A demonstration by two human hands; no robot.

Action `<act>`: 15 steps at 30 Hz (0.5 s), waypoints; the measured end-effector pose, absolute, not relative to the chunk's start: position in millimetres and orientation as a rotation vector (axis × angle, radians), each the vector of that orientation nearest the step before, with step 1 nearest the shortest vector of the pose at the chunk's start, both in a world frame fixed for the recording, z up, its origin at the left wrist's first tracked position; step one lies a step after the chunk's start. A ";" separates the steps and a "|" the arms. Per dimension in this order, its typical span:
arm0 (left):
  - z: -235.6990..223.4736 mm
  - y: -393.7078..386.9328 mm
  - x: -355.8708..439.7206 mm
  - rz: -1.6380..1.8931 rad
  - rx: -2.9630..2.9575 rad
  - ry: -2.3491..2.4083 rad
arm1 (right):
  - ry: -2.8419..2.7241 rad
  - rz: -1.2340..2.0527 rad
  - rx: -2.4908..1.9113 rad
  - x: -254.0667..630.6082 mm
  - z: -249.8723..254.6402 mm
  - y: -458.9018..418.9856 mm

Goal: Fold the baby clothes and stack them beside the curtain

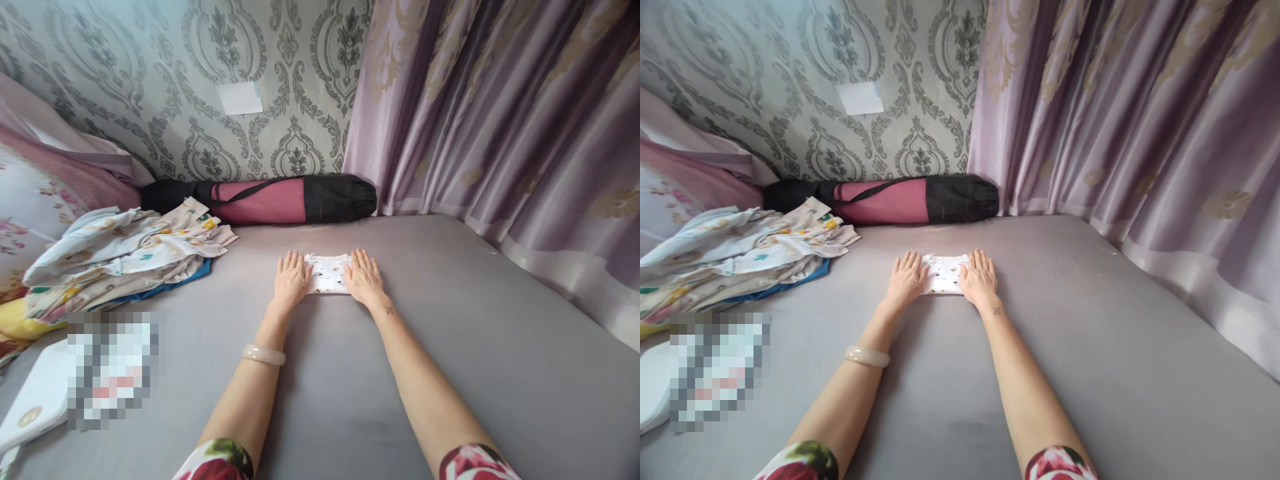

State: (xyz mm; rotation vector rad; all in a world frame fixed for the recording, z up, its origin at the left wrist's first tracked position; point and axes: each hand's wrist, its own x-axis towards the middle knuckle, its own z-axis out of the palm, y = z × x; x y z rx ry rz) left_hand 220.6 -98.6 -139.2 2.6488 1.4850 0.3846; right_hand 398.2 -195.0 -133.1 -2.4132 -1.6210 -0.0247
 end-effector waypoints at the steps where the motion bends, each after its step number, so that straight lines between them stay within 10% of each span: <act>1: -140.9 -99.4 221.7 0.341 2.630 1.473 | -1.619 0.000 -2.431 397.9 -135.6 -195.0; 15: -140.6 -99.7 220.9 0.224 2.623 1.537 | -1.592 -0.042 -2.439 396.0 -137.4 -194.0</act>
